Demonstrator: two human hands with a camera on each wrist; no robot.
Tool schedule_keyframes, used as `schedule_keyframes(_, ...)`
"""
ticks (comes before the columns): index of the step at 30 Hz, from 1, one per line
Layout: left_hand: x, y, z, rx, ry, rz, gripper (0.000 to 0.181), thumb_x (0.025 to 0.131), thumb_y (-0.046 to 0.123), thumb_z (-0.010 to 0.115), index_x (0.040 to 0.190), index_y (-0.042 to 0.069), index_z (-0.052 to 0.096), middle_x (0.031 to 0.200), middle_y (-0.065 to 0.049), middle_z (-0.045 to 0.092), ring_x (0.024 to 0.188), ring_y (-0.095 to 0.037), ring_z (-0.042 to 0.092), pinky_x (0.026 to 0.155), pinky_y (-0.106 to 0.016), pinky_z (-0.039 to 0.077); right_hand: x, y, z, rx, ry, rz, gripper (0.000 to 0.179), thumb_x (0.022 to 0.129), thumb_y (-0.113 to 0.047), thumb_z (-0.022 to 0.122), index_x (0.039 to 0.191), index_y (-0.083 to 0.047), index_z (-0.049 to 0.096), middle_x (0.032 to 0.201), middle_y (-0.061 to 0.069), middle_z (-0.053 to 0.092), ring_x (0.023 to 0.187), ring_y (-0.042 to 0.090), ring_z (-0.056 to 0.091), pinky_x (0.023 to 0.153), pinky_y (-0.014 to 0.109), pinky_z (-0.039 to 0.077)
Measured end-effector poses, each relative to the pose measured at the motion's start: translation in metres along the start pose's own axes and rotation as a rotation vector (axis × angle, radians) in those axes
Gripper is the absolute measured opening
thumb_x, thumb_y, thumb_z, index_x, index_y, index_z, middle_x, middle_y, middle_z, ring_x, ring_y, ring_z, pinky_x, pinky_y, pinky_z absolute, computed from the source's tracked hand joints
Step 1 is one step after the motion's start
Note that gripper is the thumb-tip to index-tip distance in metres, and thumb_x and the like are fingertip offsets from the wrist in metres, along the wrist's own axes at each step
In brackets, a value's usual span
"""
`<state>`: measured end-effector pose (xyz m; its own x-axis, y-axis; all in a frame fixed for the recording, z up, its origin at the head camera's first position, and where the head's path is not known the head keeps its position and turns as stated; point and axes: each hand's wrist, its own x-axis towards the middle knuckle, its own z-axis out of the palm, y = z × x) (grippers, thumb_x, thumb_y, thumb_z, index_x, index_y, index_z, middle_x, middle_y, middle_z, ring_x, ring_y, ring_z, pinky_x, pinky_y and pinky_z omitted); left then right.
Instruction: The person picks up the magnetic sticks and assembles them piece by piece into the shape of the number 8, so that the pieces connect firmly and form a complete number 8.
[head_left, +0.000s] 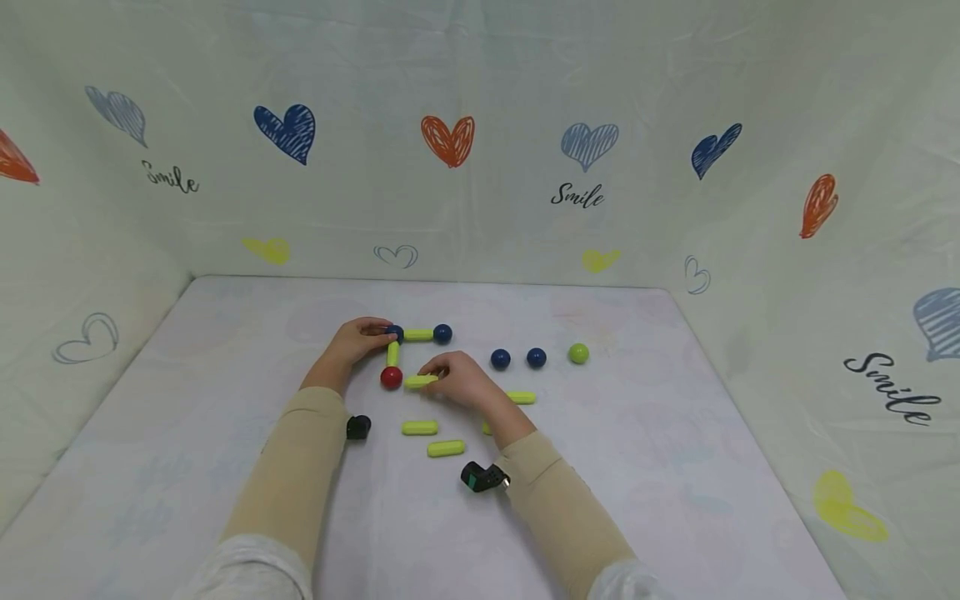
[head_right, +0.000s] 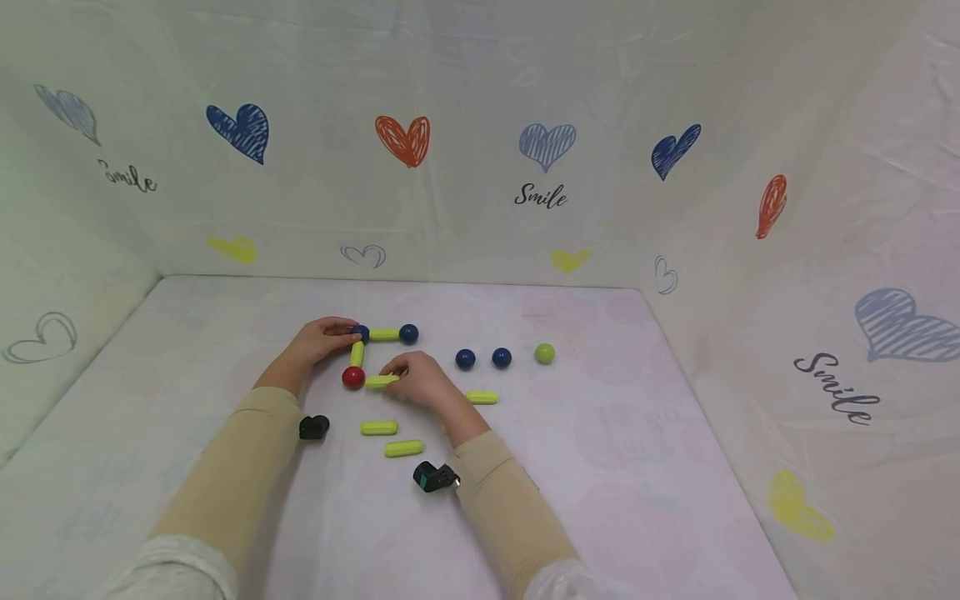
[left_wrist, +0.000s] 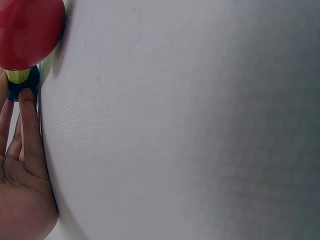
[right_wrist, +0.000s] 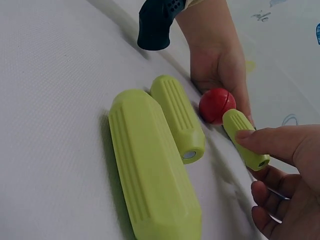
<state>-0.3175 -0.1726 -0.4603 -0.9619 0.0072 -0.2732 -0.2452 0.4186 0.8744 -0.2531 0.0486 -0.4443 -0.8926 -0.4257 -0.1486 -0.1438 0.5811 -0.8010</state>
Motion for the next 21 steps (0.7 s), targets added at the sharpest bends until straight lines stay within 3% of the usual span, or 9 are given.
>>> schedule_keyframes(21,-0.0032,0.0011,-0.0014,0.003,-0.013,0.023,0.05,0.093,0.022,0.068,0.136,0.002,0.053,0.136,-0.022,0.053,0.125,-0.034,0.05,0.105,-0.041,0.04,0.0098,0.0019,0.0049,0.014,0.032,0.015,0.021,0.086,-0.013,0.075,0.107,-0.013,0.075,0.09,-0.002,0.062,0.08,0.015,0.053,0.067,0.025,0.045)
